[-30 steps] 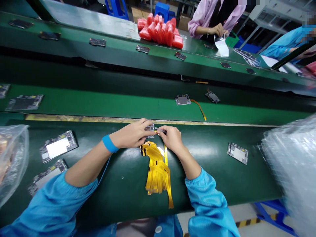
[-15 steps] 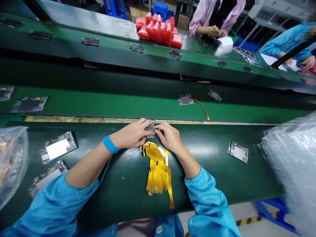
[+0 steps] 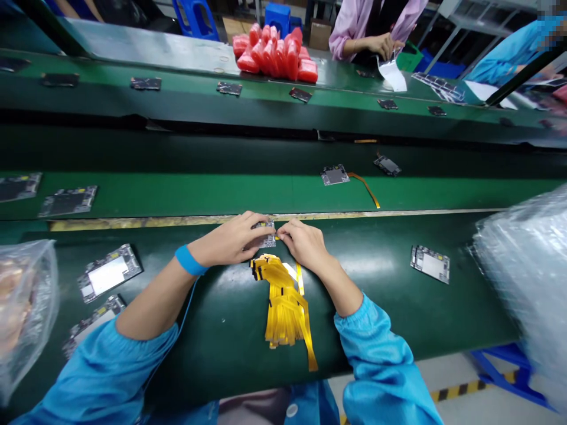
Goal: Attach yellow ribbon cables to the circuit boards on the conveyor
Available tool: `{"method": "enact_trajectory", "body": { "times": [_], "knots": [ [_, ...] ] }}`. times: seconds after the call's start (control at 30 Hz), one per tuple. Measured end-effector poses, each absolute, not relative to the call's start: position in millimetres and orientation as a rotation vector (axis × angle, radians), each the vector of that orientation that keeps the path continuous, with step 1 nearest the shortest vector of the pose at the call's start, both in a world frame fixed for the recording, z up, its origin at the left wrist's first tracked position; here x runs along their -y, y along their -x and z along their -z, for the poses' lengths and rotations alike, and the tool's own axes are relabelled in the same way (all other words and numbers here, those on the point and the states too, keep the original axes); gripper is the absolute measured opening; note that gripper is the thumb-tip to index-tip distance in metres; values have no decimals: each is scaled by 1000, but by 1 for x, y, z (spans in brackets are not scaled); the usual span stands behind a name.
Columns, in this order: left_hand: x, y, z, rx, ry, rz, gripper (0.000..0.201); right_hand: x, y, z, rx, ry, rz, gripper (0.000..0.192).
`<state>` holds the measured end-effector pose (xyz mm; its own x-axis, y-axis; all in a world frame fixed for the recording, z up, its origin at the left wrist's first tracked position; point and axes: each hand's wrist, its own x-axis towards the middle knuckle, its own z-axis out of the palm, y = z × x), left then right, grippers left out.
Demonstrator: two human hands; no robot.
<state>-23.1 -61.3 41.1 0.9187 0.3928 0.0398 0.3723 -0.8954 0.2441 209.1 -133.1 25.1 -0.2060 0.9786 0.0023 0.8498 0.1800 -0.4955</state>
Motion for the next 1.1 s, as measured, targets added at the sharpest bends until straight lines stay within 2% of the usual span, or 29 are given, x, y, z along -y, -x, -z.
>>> {"method": "enact_trajectory", "body": {
  "times": [0.23,0.43,0.6,0.67,0.77,0.87,1.1],
  "knots": [
    [62,29,-50,-749,-2908,59,43,135,-219,-38,1945,1748,-559,17],
    [55,33,-52,-793,-2889,46,41,140,-221,-54,1839,1728,-553,20],
    [39,54,-60,-1593,-2696,-248,57,145,-219,-64,1872,1693,-539,22],
    [35,61,-61,-1741,-2625,-240,58,148,-219,-72,1985,1705,-599,18],
    [33,67,-58,-1726,-2643,-144,52,153,-218,-84,2277,1701,-800,5],
    [33,66,-53,-1641,-2694,-57,48,159,-216,-89,2470,1651,-965,7],
    [32,66,-48,-1528,-2683,14,48,171,-209,-81,2577,1790,-900,12]
  ]
}}
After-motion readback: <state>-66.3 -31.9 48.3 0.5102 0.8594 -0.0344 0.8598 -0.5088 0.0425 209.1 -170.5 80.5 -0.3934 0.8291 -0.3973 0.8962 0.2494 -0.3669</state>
